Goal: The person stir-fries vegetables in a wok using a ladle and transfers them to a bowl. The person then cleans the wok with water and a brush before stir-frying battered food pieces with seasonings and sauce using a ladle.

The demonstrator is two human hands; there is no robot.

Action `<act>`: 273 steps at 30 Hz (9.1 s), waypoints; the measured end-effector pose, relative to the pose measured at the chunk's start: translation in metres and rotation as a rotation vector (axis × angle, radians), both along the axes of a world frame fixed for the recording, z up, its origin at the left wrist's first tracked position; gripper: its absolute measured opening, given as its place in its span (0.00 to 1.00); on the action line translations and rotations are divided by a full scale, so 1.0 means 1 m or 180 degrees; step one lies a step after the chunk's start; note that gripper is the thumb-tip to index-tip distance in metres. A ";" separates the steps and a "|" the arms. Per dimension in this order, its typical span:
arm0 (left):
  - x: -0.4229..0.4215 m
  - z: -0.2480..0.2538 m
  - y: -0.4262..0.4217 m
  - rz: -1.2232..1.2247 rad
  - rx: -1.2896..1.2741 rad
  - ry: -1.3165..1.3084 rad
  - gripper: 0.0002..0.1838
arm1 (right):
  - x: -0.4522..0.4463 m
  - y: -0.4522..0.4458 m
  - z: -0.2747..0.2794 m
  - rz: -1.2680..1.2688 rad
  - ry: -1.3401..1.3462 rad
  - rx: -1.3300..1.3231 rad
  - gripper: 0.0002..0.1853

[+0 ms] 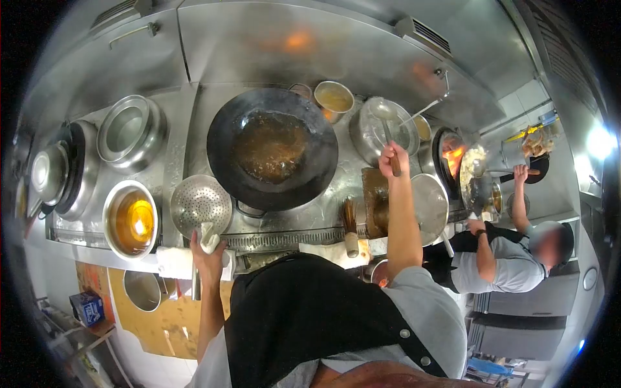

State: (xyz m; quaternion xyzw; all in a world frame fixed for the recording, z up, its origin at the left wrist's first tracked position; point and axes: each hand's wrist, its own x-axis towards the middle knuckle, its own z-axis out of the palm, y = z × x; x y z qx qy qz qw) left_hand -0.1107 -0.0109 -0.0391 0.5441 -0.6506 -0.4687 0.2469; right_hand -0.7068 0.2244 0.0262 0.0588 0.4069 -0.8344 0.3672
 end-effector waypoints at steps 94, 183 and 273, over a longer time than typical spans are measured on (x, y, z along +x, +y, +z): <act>0.124 -0.019 -0.010 -0.0899 -0.0321 -0.0912 0.36 | 0.294 0.144 -0.087 0.1111 0.1139 0.3875 0.30; 0.003 0.019 0.038 0.0149 0.1654 0.1710 0.14 | 0.187 -0.151 -0.030 0.2331 0.5589 0.4362 0.17; -0.088 0.076 -0.103 -0.0694 0.0123 0.1329 0.08 | 0.390 0.222 -0.070 -0.0365 0.2584 0.3521 0.33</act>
